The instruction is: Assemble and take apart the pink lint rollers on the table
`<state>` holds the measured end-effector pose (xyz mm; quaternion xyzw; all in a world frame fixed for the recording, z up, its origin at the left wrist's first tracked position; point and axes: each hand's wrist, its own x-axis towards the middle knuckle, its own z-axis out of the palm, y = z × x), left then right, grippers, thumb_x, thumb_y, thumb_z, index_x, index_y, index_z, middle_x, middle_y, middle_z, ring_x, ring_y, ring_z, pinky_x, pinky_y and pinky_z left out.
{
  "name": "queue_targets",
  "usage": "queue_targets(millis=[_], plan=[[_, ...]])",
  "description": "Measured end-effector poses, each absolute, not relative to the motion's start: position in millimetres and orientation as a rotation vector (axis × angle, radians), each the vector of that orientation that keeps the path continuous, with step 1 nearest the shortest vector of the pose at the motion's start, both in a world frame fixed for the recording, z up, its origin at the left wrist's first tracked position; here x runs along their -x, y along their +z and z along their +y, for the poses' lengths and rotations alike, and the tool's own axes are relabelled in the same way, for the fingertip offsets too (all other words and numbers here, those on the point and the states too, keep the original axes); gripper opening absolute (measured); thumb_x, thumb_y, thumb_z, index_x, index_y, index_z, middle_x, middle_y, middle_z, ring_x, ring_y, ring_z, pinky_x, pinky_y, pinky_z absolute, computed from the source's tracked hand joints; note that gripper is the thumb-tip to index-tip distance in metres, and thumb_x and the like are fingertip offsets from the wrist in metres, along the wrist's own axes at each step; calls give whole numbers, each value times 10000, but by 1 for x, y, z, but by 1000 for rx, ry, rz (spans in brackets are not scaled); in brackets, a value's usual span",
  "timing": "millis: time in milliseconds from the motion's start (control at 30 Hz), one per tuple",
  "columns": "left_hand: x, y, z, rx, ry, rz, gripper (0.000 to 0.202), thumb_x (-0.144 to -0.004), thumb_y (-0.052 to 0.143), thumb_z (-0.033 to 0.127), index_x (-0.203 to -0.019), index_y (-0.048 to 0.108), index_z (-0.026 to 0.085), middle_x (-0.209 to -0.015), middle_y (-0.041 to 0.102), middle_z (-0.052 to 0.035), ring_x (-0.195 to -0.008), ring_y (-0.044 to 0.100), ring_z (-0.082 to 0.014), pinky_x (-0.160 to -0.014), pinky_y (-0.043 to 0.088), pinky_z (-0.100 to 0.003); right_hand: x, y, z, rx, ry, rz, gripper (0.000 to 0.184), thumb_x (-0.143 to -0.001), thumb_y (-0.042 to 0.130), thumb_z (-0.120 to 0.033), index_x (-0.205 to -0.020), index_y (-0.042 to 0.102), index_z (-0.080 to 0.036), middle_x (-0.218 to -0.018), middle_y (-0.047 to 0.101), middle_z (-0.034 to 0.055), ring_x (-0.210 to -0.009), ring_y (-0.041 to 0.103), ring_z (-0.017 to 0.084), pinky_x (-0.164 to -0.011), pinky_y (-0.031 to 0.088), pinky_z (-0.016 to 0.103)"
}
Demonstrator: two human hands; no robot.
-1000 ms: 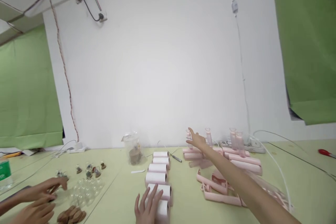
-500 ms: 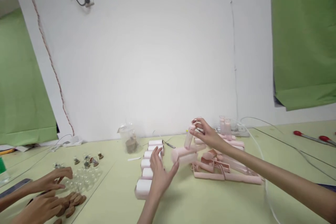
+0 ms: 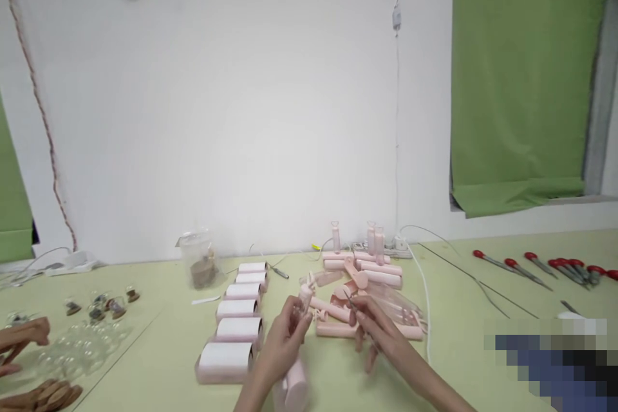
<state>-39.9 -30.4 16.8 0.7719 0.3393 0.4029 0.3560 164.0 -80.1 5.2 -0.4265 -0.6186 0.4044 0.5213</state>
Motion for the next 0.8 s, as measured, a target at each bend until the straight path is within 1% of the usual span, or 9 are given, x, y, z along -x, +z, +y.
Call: queue_targets(millis=[67,167,233,333,367,433,533,667,800], plan=[[42,20,-35,-2101,929,912,220,-825,388,423,-803,406,205,-568,339,77,-539,371,-95,-524,282,-197,-162,2,-86,1078,852,-1550,312,-845,346,-454,-1060,421,-241,-619,405,-44,-524,432,112,-433,389,206],[37,21,-44,-2265,757,914,162,-823,400,369,-794,411,209,-593,370,70,-562,377,-95,-530,265,-198,-158,3,-97,1152,686,-1617,267,-852,367,-416,-1013,492,-244,-640,420,-29,-584,428,120,-547,392,229],[31,20,-51,-2367,654,903,106,-810,417,319,-799,416,214,-601,396,67,-571,391,-98,-526,253,-200,-155,6,-105,1144,678,-1625,273,-847,373,-404,-1069,442,-260,-679,446,-24,-609,437,127,-576,393,234],[21,17,-62,-2497,539,857,80,-790,430,280,-758,395,216,-593,413,64,-567,391,-103,-514,235,-206,-151,10,-114,1144,722,-1632,394,-808,439,-396,-1163,313,-279,-708,448,-31,-616,459,129,-594,414,233],[19,16,-65,-2517,509,834,83,-790,425,274,-747,384,217,-589,411,65,-562,388,-103,-509,231,-207,-150,12,-116,1170,723,-1641,415,-789,471,-387,-1157,312,-281,-704,439,-36,-616,464,129,-597,420,232],[16,16,-70,-2520,473,794,91,-796,413,272,-738,368,219,-583,401,66,-555,384,-103,-503,228,-207,-149,16,-119,1234,704,-1650,393,-768,507,-368,-1116,344,-281,-683,414,-46,-598,457,125,-585,421,227],[15,16,-70,-2455,534,797,100,-818,389,302,-767,368,219,-592,385,66,-556,385,-104,-510,242,-206,-150,20,-120,1264,662,-1614,363,-777,495,-351,-1095,336,-276,-645,366,-62,-563,422,117,-554,398,221],[16,15,-64,-2307,772,934,148,-842,348,359,-816,369,215,-599,380,64,-554,387,-108,-535,269,-213,-150,20,-119,1266,668,-1573,298,-815,433,-364,-1078,326,-274,-587,263,-81,-499,333,109,-501,329,211],[16,10,-61,-2244,753,916,158,-838,358,376,-824,383,220,-554,369,73,-512,382,-109,-502,259,-212,-149,15,-117,1252,695,-1568,282,-837,390,-392,-1086,312,-286,-576,238,-79,-494,305,119,-498,297,222]])
